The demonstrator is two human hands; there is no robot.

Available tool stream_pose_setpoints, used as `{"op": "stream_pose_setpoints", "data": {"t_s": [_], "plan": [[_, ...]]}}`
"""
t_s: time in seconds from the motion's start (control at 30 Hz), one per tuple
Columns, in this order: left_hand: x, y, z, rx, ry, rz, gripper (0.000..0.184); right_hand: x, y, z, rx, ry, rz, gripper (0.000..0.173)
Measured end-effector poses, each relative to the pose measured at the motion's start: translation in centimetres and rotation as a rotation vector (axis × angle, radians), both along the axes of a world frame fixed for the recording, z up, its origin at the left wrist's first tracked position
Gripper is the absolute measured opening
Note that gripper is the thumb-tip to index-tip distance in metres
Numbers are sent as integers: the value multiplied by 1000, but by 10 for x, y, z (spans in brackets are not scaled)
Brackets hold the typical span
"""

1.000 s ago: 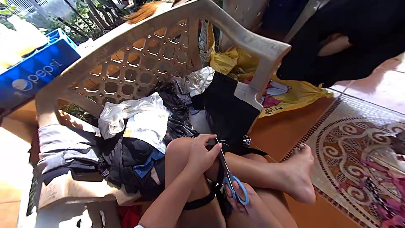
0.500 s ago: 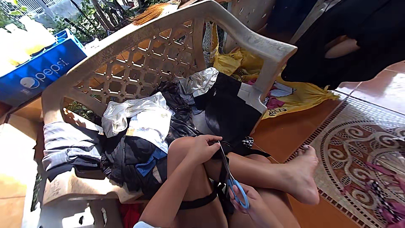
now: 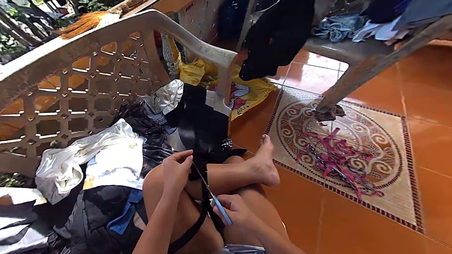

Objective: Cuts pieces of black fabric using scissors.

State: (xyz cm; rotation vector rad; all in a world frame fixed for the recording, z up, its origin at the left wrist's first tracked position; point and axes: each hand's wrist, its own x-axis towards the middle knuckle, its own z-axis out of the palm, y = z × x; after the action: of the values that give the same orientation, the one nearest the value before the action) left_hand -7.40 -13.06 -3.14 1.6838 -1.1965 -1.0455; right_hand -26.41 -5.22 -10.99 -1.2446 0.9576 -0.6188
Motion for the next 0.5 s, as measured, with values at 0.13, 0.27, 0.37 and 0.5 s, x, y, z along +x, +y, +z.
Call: {"op": "stream_pose_setpoints", "data": {"t_s": [0.13,0.27,0.37,0.5], "plan": [[3,53,18,-535,98,47,14,-17,8,7,-310,-238,169,44],[15,73,11,-586,224,50,18,-19,7,13,-363,-215,262,43],[22,72,-10,-351,328,186,21,-11,5,5,-163,-142,249,39],[23,70,-28,-222,371,289,21,-2,6,-8,111,-167,191,26]]}}
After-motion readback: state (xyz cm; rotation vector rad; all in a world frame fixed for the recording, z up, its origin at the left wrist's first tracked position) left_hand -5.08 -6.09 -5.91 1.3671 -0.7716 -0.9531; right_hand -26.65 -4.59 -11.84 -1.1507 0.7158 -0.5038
